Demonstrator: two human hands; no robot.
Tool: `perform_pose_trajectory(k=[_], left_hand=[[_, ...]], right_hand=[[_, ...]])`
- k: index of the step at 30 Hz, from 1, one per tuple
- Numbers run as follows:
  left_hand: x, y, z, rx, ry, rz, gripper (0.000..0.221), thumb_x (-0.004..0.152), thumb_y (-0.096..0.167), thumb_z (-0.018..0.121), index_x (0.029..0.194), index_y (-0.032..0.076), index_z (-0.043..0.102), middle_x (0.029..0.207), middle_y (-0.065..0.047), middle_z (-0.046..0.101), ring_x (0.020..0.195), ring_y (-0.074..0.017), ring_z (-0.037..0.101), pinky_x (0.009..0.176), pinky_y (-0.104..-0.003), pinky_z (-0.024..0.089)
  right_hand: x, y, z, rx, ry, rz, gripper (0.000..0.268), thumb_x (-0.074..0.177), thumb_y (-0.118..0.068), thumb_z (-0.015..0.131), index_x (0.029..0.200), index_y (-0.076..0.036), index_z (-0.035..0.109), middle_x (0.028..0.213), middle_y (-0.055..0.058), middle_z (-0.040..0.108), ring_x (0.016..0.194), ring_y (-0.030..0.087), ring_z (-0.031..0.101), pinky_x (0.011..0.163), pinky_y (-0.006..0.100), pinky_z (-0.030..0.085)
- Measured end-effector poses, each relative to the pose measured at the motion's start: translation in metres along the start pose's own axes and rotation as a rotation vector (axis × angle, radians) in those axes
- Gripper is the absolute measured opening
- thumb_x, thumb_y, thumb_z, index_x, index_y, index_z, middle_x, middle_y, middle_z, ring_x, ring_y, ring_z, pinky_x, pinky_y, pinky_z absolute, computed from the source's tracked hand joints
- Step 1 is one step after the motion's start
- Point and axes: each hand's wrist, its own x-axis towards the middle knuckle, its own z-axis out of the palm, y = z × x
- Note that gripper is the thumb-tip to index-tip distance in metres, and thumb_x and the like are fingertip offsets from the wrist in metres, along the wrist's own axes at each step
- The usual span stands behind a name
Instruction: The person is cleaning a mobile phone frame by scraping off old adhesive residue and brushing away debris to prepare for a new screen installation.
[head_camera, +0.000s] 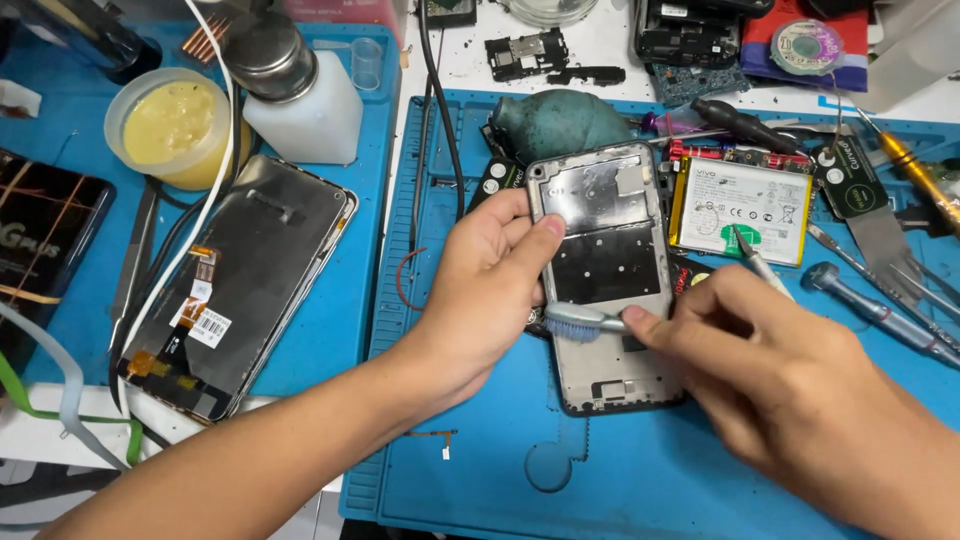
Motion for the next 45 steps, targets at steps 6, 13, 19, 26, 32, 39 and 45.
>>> perform_pose_trajectory(k=[6,13,19,26,32,39,45], left_hand=[[-0.005,0.011,0.003,0.151,0.041,-0.066,0.021,0.1,0.022,0.057,0.115,0.01,0.066,0.107,-0.006,0.077,0.08,-0.0104,0.06,0.061,-0.027,0.042],[-0.004,0.006,0.001,0.163,0.015,-0.023,0.015,0.101,0.023,0.057,0.108,0.012,0.065,0.104,-0.003,0.078,0.077,-0.0085,0.056,0.06,-0.027,0.041],[-0.007,0.008,0.002,0.096,-0.001,-0.021,0.02,0.103,0.019,0.055,0.115,0.008,0.066,0.1,-0.007,0.077,0.074,-0.0114,0.063,0.057,-0.027,0.042],[-0.006,0.006,0.002,0.092,0.001,-0.01,0.018,0.103,0.016,0.055,0.114,0.008,0.066,0.101,-0.009,0.079,0.074,-0.0131,0.064,0.056,-0.026,0.043],[-0.007,0.009,0.002,0.125,0.011,-0.019,0.023,0.101,0.021,0.056,0.118,0.01,0.067,0.107,-0.006,0.079,0.079,-0.0109,0.064,0.059,-0.027,0.044],[-0.006,0.007,0.004,0.043,-0.008,0.003,0.023,0.103,0.014,0.054,0.119,0.004,0.066,0.101,-0.012,0.078,0.077,-0.0172,0.07,0.056,-0.028,0.052],[-0.006,0.009,0.005,0.049,0.028,-0.036,0.022,0.102,0.015,0.056,0.119,0.006,0.066,0.099,-0.01,0.078,0.069,-0.0119,0.06,0.051,-0.025,0.039]], right_hand=[[-0.01,0.007,-0.017,-0.059,-0.183,-0.018,0.03,0.094,-0.032,0.062,0.119,-0.035,0.078,0.086,-0.004,0.057,0.048,0.02,0.057,0.046,0.047,0.035],[0.002,-0.001,-0.019,-0.129,0.207,0.006,0.019,0.098,-0.013,0.067,0.115,-0.017,0.074,0.092,0.005,0.057,0.069,0.022,0.055,0.064,0.036,0.044],[-0.013,0.014,-0.015,-0.015,-0.473,0.092,0.047,0.096,-0.03,0.06,0.138,-0.05,0.069,0.093,-0.005,0.056,0.054,0.025,0.065,0.047,0.046,0.049],[-0.003,0.003,-0.015,-0.039,0.004,-0.025,0.033,0.095,-0.018,0.062,0.126,-0.023,0.072,0.096,0.002,0.058,0.067,0.021,0.062,0.057,0.038,0.048],[-0.018,0.027,-0.02,0.098,-0.356,-0.061,0.034,0.096,-0.032,0.064,0.125,-0.035,0.08,0.089,-0.002,0.058,0.052,0.022,0.062,0.046,0.044,0.044],[0.007,0.018,-0.02,0.061,0.01,-0.112,0.039,0.091,-0.015,0.066,0.13,-0.018,0.07,0.097,0.003,0.061,0.08,0.021,0.066,0.076,0.031,0.052],[-0.001,0.031,-0.045,0.256,-0.325,-0.104,0.044,0.089,-0.022,0.069,0.13,-0.027,0.083,0.096,-0.003,0.07,0.064,0.013,0.071,0.054,0.033,0.056]])
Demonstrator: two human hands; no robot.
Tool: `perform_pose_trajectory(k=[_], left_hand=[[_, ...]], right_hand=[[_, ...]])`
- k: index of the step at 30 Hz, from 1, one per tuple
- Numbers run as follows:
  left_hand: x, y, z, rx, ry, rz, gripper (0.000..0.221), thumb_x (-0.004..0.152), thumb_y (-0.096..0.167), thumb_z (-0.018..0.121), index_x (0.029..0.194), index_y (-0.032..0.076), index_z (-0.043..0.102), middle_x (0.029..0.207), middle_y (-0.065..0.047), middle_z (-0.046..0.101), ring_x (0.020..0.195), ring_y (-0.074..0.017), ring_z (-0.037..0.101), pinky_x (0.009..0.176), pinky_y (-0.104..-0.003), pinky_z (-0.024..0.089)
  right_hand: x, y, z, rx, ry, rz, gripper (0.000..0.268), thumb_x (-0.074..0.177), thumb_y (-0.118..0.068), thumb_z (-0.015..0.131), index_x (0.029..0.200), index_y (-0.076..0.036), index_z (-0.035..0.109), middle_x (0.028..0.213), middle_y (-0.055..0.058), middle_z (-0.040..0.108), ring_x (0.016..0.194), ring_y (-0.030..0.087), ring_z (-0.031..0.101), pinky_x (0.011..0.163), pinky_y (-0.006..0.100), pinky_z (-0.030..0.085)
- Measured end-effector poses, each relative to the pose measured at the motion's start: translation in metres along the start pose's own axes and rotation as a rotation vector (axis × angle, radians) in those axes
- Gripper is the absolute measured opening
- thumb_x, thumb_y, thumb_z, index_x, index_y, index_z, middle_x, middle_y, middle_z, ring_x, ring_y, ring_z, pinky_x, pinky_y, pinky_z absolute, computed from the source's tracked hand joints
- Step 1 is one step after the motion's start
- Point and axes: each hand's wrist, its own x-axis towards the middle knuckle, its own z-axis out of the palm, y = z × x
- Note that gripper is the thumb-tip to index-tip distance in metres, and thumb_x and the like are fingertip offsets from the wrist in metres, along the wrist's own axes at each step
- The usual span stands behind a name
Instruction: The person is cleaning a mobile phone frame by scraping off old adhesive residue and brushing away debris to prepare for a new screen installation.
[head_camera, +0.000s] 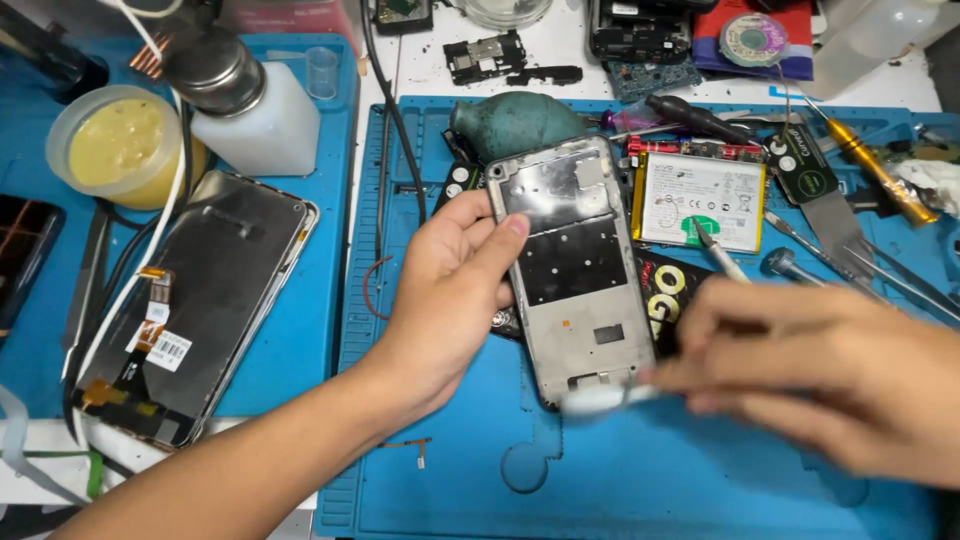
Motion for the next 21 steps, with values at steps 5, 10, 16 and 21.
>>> perform_pose_trajectory(k=[5,10,16,21], left_hand=[[-0.004,0.007,0.005,-0.095,0.01,-0.008,0.023,0.1,0.013,0.056,0.119,0.003,0.066,0.104,-0.015,0.079,0.086,-0.0209,0.073,0.061,-0.03,0.056],[-0.008,0.012,0.008,-0.11,0.051,-0.031,0.026,0.094,0.01,0.063,0.12,0.006,0.066,0.098,-0.011,0.078,0.085,-0.0188,0.071,0.06,-0.029,0.051],[-0.006,0.008,0.007,-0.057,0.019,0.081,0.052,0.076,0.0,0.075,0.126,0.002,0.063,0.114,-0.017,0.08,0.099,-0.0233,0.077,0.091,-0.034,0.064],[-0.006,0.008,0.007,-0.027,0.007,0.105,0.052,0.073,-0.001,0.078,0.122,0.004,0.061,0.114,-0.017,0.08,0.1,-0.0255,0.079,0.091,-0.036,0.066]], right_hand=[[-0.007,0.011,-0.022,-0.255,0.382,0.58,0.025,0.092,-0.019,0.066,0.113,-0.019,0.079,0.071,0.003,0.077,0.057,0.014,0.073,0.057,0.029,0.062],[0.0,0.026,-0.021,-0.578,-0.024,1.003,0.024,0.092,-0.043,0.062,0.114,-0.044,0.067,0.081,-0.014,0.082,0.079,0.012,0.077,0.074,0.034,0.057],[-0.012,0.032,-0.012,-0.69,-0.015,0.799,0.022,0.087,-0.064,0.066,0.085,-0.042,0.066,0.08,-0.017,0.073,0.076,0.012,0.07,0.071,0.037,0.058],[-0.005,0.033,-0.006,-0.686,-0.295,0.878,0.04,0.079,-0.066,0.075,0.112,-0.049,0.06,0.083,-0.023,0.079,0.088,0.011,0.076,0.075,0.036,0.06]])
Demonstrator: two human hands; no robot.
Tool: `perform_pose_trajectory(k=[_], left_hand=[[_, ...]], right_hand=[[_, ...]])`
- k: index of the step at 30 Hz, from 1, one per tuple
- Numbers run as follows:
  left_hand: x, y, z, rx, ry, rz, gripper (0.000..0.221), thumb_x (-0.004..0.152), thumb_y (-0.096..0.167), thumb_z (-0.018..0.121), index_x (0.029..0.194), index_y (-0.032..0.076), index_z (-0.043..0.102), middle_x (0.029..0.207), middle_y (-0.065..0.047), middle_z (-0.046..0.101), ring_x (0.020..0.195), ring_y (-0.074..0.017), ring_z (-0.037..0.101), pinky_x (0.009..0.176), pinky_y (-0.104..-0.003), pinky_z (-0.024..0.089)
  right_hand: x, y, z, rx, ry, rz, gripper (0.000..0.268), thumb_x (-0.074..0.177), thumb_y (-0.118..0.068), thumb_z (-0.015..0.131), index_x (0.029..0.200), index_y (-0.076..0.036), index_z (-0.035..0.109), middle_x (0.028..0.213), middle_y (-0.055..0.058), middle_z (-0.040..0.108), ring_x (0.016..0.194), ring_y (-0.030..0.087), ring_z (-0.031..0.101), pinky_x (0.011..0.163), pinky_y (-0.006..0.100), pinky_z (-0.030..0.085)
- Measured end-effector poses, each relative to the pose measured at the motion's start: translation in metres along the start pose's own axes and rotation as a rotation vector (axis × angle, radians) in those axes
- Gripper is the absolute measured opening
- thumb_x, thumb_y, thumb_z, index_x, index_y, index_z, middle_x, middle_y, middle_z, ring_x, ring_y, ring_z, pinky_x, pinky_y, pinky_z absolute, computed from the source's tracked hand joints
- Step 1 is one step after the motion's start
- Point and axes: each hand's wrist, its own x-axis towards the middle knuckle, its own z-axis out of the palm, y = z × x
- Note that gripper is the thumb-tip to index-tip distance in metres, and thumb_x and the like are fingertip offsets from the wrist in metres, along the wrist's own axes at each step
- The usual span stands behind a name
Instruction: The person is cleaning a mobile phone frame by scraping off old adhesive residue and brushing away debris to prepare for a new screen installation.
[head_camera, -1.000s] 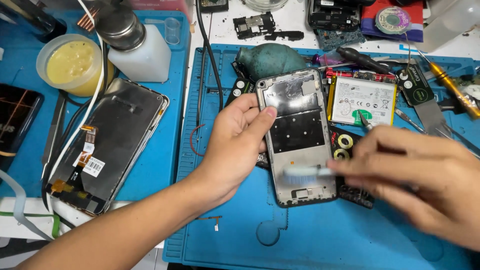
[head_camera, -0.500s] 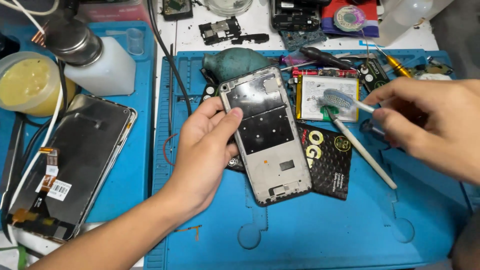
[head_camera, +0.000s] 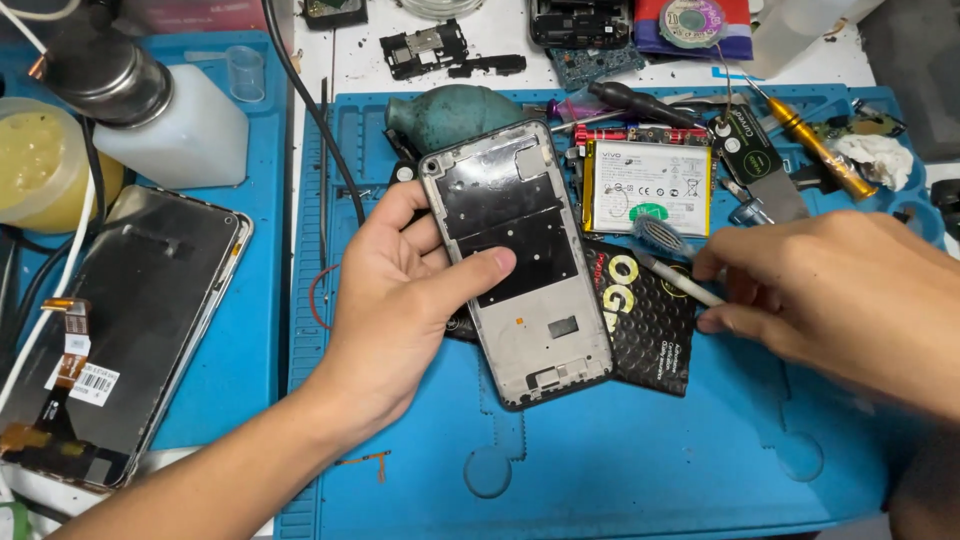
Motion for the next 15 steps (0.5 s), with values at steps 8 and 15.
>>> perform_pose_trajectory(k=[8,15], left_hand=[[0.001,-0.005,-0.003,0.002,-0.033,0.037,0.055,0.074,0.0,0.079,0.124,0.006,0.059,0.116,-0.017,0.079,0.101,-0.0249,0.078,0.092,-0.037,0.067],[-0.001,-0.006,-0.004,-0.006,-0.069,0.079,0.054,0.076,0.004,0.08,0.124,0.006,0.057,0.117,-0.017,0.077,0.103,-0.0248,0.077,0.093,-0.037,0.066]], right_hand=[[-0.003,-0.005,-0.001,0.039,0.081,-0.074,0.044,0.083,-0.049,0.069,0.126,-0.051,0.056,0.099,-0.022,0.077,0.089,0.017,0.078,0.077,0.043,0.063],[-0.018,0.001,-0.006,0.608,0.314,-0.154,0.03,0.078,-0.028,0.066,0.103,-0.035,0.08,0.081,-0.01,0.084,0.07,0.013,0.078,0.07,0.037,0.058]])
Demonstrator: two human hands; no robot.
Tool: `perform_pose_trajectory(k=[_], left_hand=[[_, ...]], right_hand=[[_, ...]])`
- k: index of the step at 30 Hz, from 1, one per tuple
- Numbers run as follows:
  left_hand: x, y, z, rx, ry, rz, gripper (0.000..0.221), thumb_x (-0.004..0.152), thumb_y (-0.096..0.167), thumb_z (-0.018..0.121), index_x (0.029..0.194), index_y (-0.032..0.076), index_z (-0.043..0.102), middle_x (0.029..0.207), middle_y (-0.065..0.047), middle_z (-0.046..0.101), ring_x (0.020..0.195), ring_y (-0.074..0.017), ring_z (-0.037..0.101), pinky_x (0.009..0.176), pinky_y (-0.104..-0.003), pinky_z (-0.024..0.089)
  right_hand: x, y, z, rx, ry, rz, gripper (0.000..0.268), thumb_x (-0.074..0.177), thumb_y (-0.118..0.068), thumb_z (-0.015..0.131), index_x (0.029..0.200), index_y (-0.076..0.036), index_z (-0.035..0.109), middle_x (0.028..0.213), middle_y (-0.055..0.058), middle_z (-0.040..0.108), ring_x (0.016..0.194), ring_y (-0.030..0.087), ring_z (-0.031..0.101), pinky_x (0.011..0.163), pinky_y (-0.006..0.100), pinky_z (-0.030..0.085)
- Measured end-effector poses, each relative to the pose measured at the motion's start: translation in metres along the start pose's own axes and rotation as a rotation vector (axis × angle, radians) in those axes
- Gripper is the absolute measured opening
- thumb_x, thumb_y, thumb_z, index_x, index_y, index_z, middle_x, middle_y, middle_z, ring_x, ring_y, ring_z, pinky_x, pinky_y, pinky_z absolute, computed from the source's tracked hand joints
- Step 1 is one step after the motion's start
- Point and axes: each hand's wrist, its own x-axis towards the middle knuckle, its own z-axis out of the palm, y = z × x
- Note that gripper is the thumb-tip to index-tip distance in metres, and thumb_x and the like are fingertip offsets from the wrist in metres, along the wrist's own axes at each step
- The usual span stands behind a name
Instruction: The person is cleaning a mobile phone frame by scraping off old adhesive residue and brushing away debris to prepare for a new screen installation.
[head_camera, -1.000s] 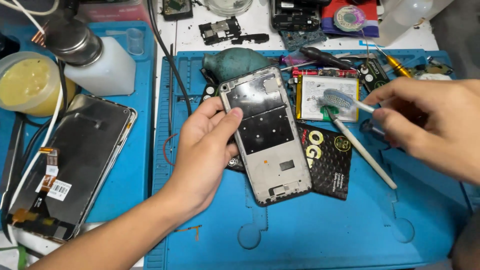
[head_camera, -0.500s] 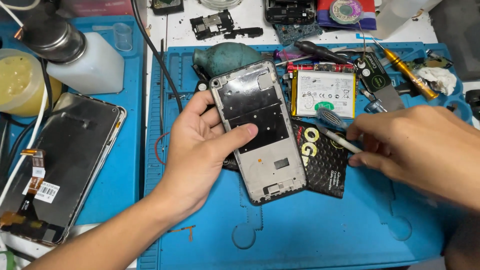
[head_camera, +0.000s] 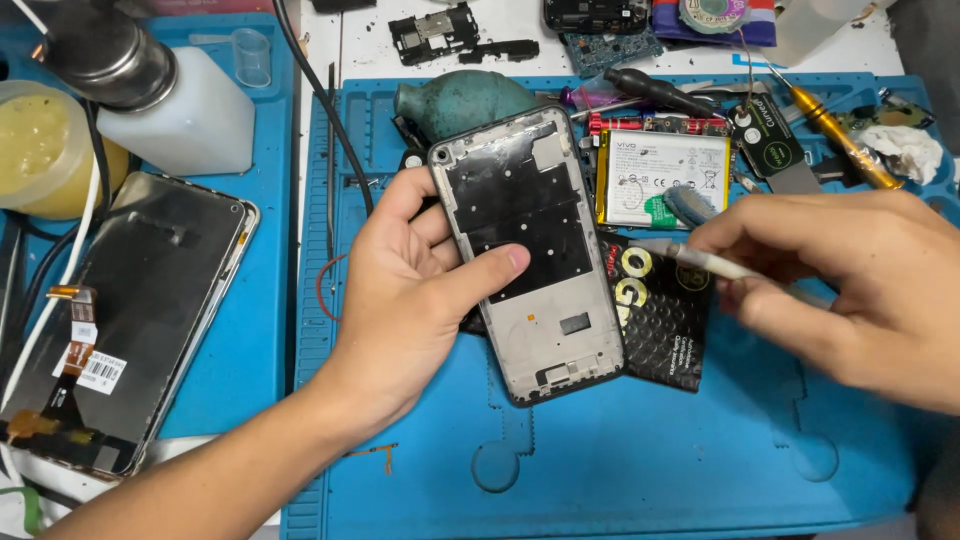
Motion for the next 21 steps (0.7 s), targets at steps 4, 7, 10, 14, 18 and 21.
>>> perform_pose_trajectory(k=[4,7,10,14,18,21], left_hand=[[-0.001,-0.001,-0.001,-0.002,-0.007,0.012,0.053,0.076,0.004,0.08,0.124,0.006,0.057,0.116,-0.017,0.077,0.102,-0.0251,0.078,0.094,-0.037,0.067],[-0.001,-0.005,-0.002,-0.002,-0.02,0.056,0.053,0.078,0.004,0.079,0.125,0.006,0.056,0.117,-0.017,0.076,0.104,-0.0243,0.076,0.095,-0.036,0.066],[-0.002,-0.009,-0.003,0.044,-0.012,0.164,0.044,0.081,0.0,0.077,0.117,0.007,0.053,0.112,-0.014,0.074,0.097,-0.019,0.072,0.088,-0.03,0.061],[-0.006,0.0,-0.004,0.104,-0.02,0.303,0.043,0.088,0.001,0.069,0.124,0.007,0.048,0.109,-0.01,0.067,0.099,-0.0187,0.066,0.087,-0.03,0.058],[-0.006,0.014,-0.006,0.077,-0.003,0.331,0.031,0.091,0.0,0.062,0.114,0.012,0.046,0.097,-0.002,0.061,0.089,-0.0146,0.062,0.082,-0.03,0.054],[-0.005,0.018,-0.005,-0.08,0.053,0.293,0.038,0.086,-0.002,0.061,0.121,0.01,0.049,0.112,-0.008,0.066,0.101,-0.0186,0.064,0.093,-0.034,0.057]], right_hand=[[0.008,-0.005,-0.002,0.186,-0.102,0.063,0.025,0.082,-0.023,0.068,0.101,-0.029,0.084,0.066,-0.005,0.08,0.055,0.016,0.054,0.056,0.033,0.046],[0.012,-0.006,-0.005,0.113,-0.228,-0.169,0.036,0.093,-0.044,0.056,0.116,-0.043,0.084,0.054,-0.005,0.075,0.045,0.018,0.056,0.048,0.035,0.046],[0.015,-0.007,-0.001,0.196,-0.465,-0.328,0.049,0.092,-0.046,0.058,0.138,-0.04,0.073,0.132,-0.016,0.087,0.11,0.015,0.087,0.081,0.046,0.072],[0.016,-0.011,0.001,0.286,-0.502,-0.267,0.053,0.092,-0.037,0.061,0.143,-0.044,0.073,0.1,-0.012,0.094,0.081,0.011,0.087,0.059,0.037,0.072],[0.006,-0.016,0.017,1.058,-0.231,-0.267,0.026,0.085,0.002,0.067,0.109,0.001,0.078,0.073,0.018,0.085,0.034,0.021,0.079,0.028,0.029,0.074],[0.018,-0.007,0.021,1.344,-0.29,-0.381,0.024,0.094,-0.005,0.06,0.104,0.01,0.076,0.084,0.029,0.087,0.062,0.04,0.091,0.052,0.045,0.081]])
